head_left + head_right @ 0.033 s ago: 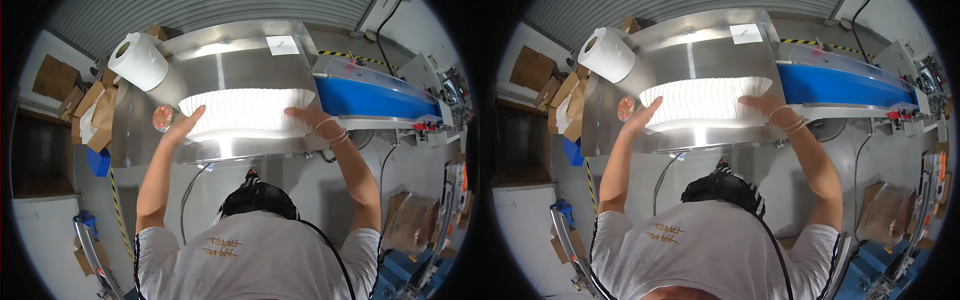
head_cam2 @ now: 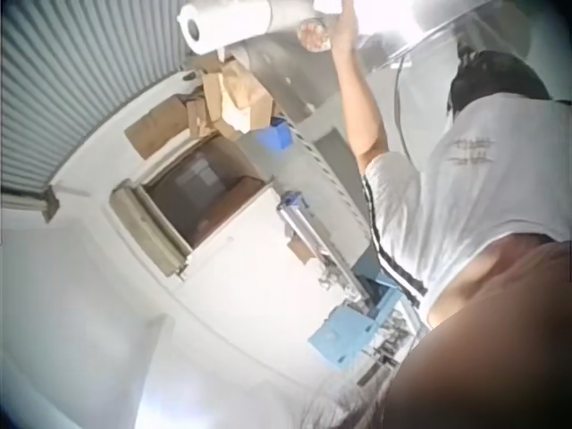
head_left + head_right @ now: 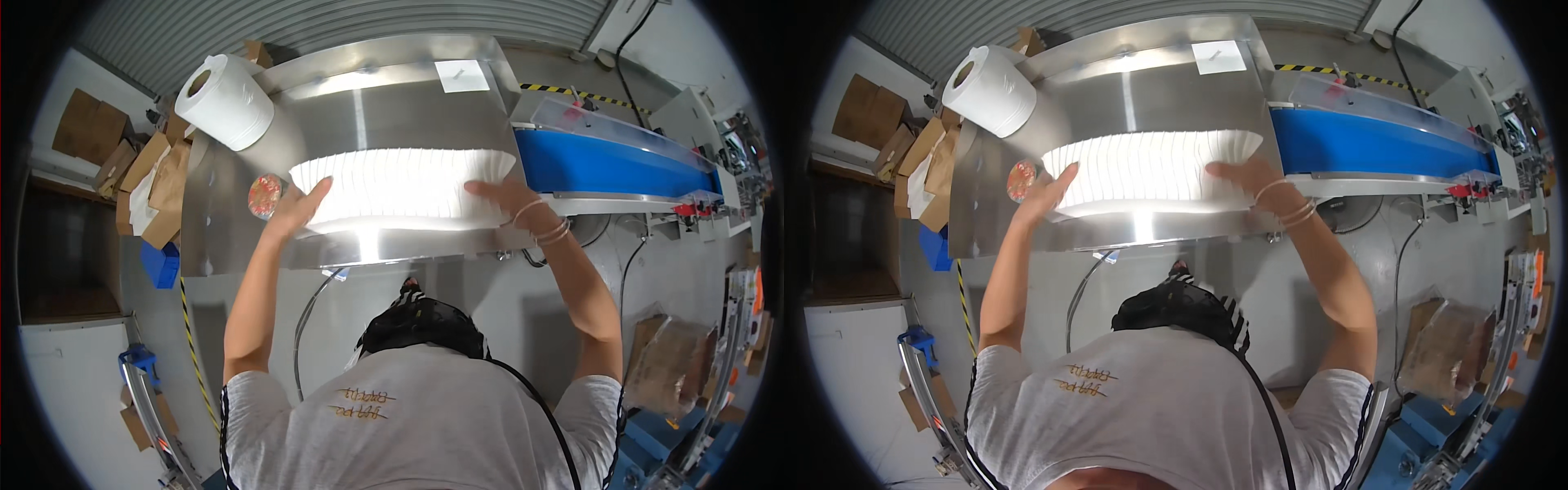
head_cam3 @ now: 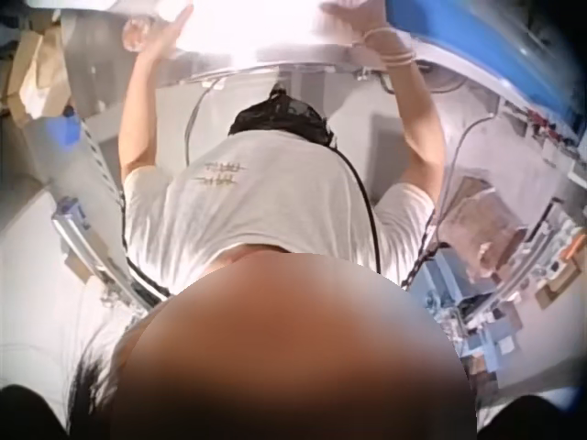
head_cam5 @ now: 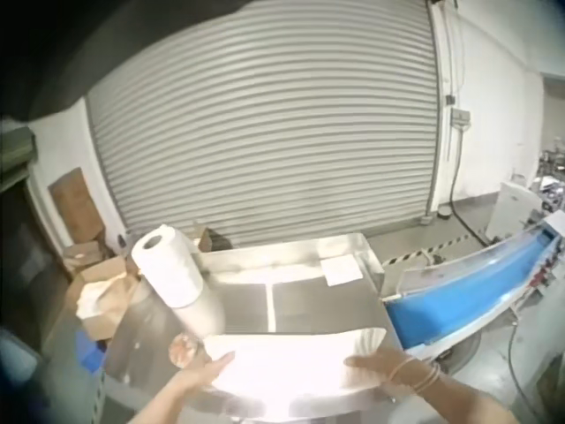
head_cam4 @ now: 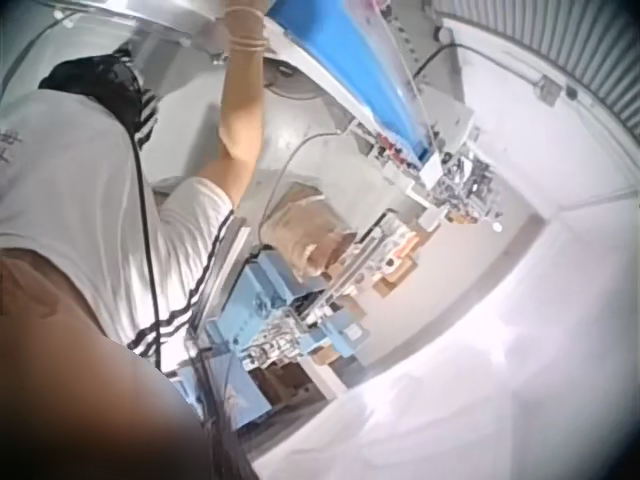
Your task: Packing stacks of paper napkins from a production line onto a conveyor belt.
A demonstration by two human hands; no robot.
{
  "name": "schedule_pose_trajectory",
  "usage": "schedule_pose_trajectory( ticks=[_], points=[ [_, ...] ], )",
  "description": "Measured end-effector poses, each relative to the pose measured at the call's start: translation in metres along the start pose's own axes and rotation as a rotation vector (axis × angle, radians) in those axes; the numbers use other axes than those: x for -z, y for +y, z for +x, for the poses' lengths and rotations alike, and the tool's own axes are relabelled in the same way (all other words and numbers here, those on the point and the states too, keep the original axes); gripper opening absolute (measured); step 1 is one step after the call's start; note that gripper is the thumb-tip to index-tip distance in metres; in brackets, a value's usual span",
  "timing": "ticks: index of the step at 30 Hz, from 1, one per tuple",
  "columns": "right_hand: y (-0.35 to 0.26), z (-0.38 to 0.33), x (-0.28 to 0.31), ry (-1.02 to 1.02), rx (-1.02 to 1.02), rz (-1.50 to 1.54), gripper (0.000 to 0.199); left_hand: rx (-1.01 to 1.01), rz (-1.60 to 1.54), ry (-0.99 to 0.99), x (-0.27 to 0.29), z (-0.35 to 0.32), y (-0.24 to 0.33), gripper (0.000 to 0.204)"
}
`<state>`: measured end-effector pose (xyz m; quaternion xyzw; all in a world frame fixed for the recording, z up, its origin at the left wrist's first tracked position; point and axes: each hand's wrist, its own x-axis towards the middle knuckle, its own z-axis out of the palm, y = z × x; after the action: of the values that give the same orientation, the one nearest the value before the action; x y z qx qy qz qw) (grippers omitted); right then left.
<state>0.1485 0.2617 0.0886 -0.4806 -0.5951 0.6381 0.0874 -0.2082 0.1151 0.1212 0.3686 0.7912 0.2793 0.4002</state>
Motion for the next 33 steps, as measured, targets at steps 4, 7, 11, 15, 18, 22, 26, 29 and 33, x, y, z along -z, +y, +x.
schedule_pose_trajectory(
  ticks=[4,7,11,15,18,22,26,29,33],
  points=[
    [-0.021,-0.022,0.002,0.061,0.031,-0.035,0.075,-0.535,0.027,0.804,0.03,0.017,-0.048,0.059],
    [-0.007,-0.026,0.014,0.041,-0.038,-0.191,0.081,-0.119,-0.028,0.828,0.083,0.034,-0.09,0.055],
    [0.013,-0.025,0.032,-0.061,0.077,-0.092,0.079,-0.073,-0.778,0.193,0.068,0.062,-0.137,0.041],
    [0.024,-0.025,0.05,-0.099,0.076,-0.096,0.072,-0.086,-0.72,0.257,0.038,0.047,-0.117,0.036],
    [0.007,-0.033,0.076,-0.254,0.092,-0.003,0.056,-0.102,0.008,1.057,0.038,0.012,-0.093,0.041],
    [0.033,-0.026,0.091,-0.411,0.03,0.303,0.04,-0.475,0.314,0.987,-0.117,-0.057,0.066,0.046],
    [0.038,-0.023,0.098,-0.664,-0.126,0.845,0.06,-0.633,0.418,0.517,-0.271,-0.098,0.154,0.1],
    [0.053,-0.016,0.104,-0.432,-0.095,0.622,0.064,-0.536,0.495,0.553,-0.306,-0.082,0.16,0.074],
    [0.06,0.004,0.108,-0.118,0.361,-0.007,0.05,-0.575,0.463,0.565,-0.32,-0.081,0.155,0.05]
  ],
)
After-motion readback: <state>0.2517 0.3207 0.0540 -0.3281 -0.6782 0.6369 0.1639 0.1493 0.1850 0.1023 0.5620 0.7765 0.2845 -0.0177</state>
